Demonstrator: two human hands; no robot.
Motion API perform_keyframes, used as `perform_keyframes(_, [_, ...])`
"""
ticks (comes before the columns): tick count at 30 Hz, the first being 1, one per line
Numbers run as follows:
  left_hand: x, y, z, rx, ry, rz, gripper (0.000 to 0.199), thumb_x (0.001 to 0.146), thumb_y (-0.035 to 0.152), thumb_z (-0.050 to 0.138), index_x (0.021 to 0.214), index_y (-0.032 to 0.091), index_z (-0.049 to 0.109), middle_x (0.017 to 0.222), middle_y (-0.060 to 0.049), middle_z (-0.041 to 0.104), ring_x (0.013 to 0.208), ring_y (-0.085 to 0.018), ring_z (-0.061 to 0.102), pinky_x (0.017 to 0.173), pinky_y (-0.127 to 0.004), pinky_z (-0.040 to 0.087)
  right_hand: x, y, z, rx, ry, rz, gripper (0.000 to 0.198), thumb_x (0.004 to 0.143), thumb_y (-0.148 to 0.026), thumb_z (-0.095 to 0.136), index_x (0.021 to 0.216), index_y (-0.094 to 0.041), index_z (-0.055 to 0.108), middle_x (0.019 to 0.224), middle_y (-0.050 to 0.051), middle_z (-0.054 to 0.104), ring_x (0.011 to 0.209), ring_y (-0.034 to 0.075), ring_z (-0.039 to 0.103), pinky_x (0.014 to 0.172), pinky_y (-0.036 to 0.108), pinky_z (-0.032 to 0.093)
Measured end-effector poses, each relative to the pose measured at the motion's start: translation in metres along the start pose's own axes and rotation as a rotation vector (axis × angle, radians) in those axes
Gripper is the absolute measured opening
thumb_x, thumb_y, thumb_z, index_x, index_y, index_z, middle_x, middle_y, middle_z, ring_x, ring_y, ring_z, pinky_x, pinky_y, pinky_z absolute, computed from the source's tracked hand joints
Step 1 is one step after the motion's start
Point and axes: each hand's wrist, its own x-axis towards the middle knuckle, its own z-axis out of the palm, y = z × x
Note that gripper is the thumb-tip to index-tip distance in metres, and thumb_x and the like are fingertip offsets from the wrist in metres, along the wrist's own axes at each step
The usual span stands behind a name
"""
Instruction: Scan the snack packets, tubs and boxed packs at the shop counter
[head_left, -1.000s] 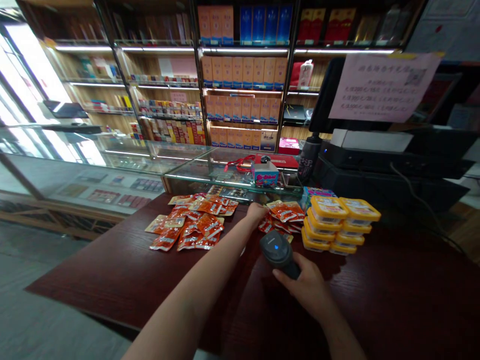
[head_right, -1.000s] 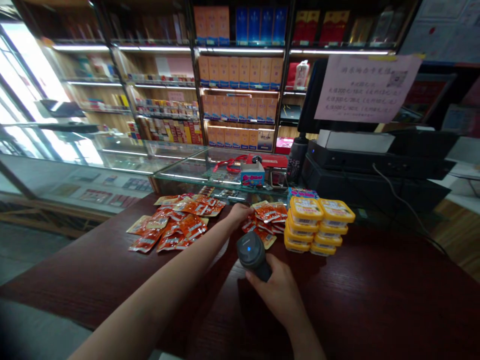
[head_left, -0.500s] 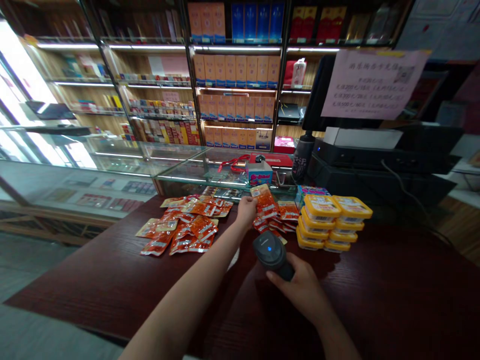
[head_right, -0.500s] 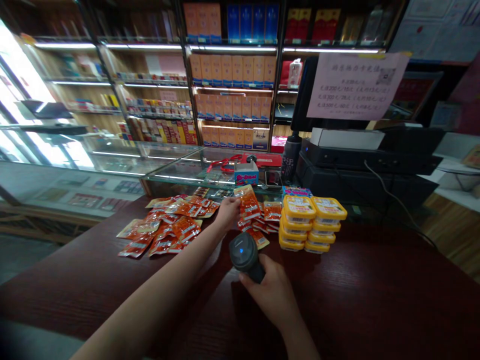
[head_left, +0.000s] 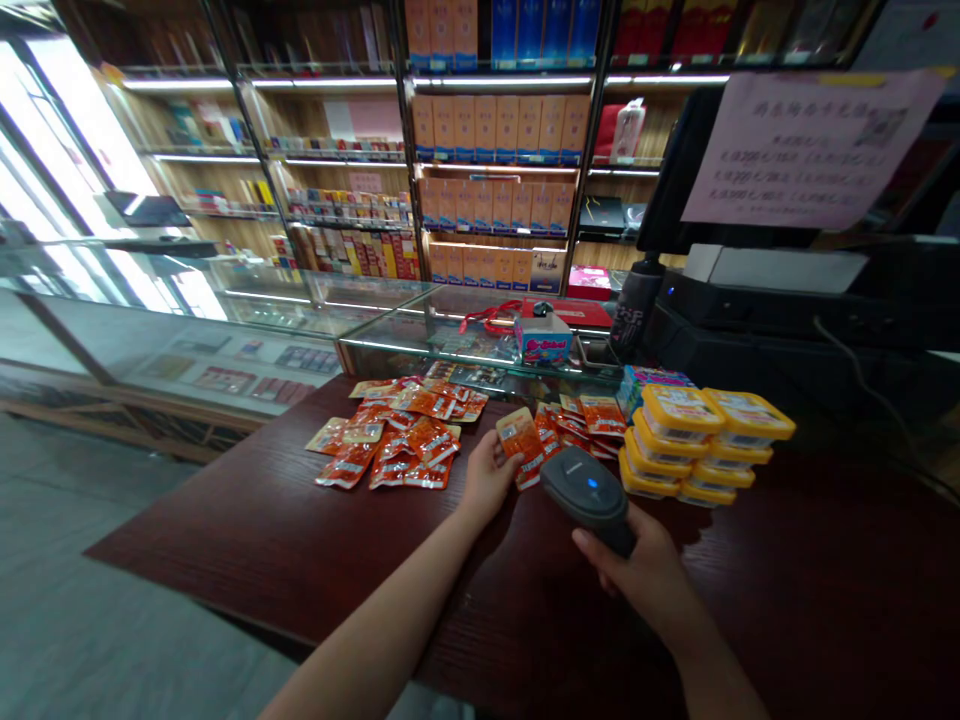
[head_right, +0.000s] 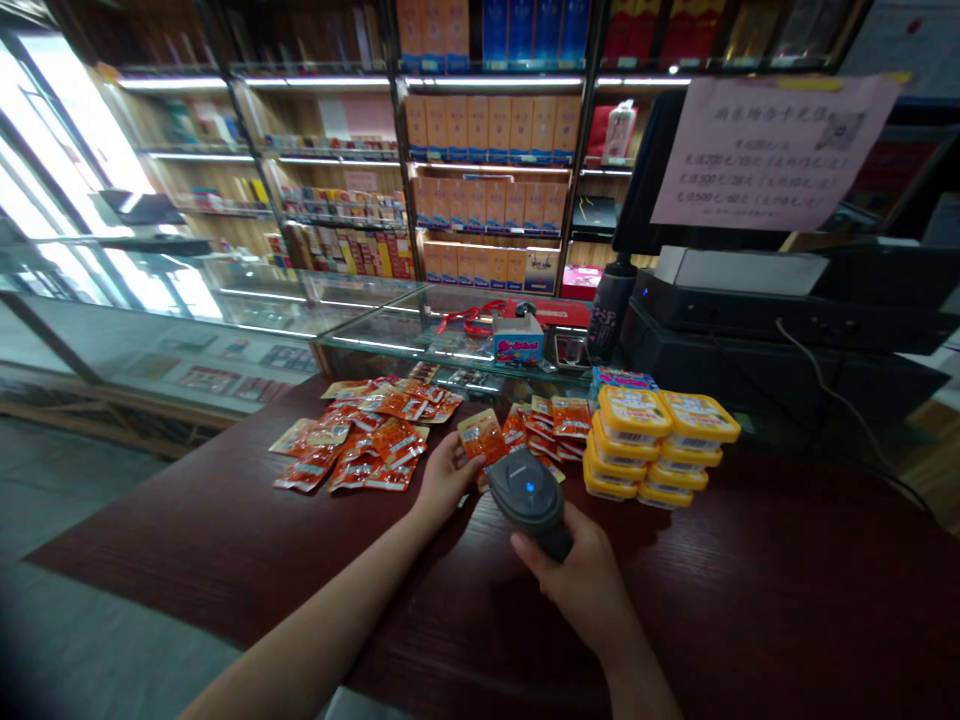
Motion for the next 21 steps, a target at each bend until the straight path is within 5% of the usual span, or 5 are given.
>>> perform_keyframes(13, [-0.0044, 0.0018, 0.0002, 0.184, 0.04, 0.038, 0.036, 0.069, 0.009, 0.063, 0.104, 0.015, 0.057, 0.106, -0.009, 0.068, 0.096, -0.022, 0.066, 0.088, -0.036, 0.052, -0.0043, -0.0012, -0.0023, 0.008, -0.053, 0.021, 0.038, 0.068, -0.055, 0.065, 0.074, -0.02, 0.053, 0.043, -0.007, 0.048, 0.035, 0.01, 0.044, 0.036, 0.022, 0.035])
perform_keyframes(21, [-0.0049, 0.0015, 0.0006, 0.082, 0.017, 0.036, 0.037, 0.071, 0.011, 0.064, 0.107, 0.016, 0.056, 0.111, -0.009, 0.066, 0.102, -0.02, 0.063, 0.091, -0.036, 0.05, -0.0005, -0.0004, -0.0095, -0.11, -0.126, 0.017, 0.038, 0.071, -0.054, 0.064, 0.085, -0.019, 0.06, 0.048, -0.004, 0.053, 0.041, 0.013, 0.05, 0.042, 0.025, 0.041])
